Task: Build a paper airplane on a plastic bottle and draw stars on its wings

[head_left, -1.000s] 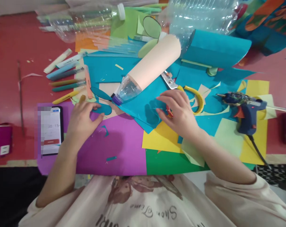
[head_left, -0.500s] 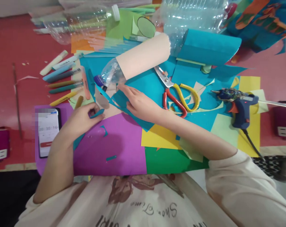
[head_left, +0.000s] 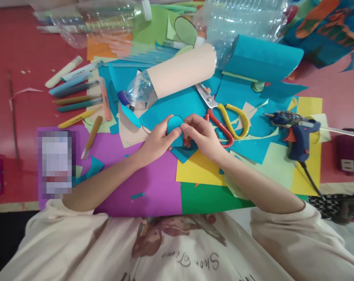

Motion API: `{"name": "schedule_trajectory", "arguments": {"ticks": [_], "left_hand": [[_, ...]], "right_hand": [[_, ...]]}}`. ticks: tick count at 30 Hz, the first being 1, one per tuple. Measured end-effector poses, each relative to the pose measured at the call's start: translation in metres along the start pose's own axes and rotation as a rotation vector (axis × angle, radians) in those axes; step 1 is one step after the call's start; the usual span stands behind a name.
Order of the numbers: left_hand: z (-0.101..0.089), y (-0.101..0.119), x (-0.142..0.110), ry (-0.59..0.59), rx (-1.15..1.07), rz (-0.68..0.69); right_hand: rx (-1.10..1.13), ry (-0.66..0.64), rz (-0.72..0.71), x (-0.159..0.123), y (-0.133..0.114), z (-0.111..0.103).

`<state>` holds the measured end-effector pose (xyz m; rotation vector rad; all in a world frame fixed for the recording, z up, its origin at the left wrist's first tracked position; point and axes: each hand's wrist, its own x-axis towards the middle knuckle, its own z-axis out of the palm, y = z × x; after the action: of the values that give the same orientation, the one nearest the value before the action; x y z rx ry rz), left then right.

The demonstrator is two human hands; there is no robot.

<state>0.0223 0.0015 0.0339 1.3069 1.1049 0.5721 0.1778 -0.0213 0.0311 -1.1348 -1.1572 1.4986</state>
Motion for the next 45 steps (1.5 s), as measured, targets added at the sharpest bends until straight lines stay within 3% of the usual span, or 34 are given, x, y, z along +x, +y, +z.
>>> {"name": "schedule_trajectory", "arguments": {"ticks": [5, 10, 15, 21, 29, 45], "left_hand": [[-0.007, 0.0, -0.001, -0.085, -0.094, 0.157], [-0.01, -0.001, -0.001, 0.057, -0.07, 0.249], [-0.009, -0.002, 0.001, 0.092, -0.079, 0.221], [-0.008, -0.001, -0.001, 0.007, -0.077, 0.166], [-0.012, -0.001, 0.002, 0.075, -0.075, 0.231], [-0.011, 0.001, 0.002, 0.051, -0.065, 0.2]], "right_hand": [[0.021, 0.012, 0.014, 0.0, -0.002, -0.004], [0.063, 0.055, 0.016, -0.001, -0.001, -0.003], [-0.056, 0.013, 0.024, -0.002, -0.001, -0.003], [-0.095, 0.116, 0.03, 0.002, -0.003, -0.008], [-0.192, -0.072, -0.013, 0.0, -0.006, -0.006], [-0.18, -0.003, 0.036, 0.001, -0.004, -0.009]]}}
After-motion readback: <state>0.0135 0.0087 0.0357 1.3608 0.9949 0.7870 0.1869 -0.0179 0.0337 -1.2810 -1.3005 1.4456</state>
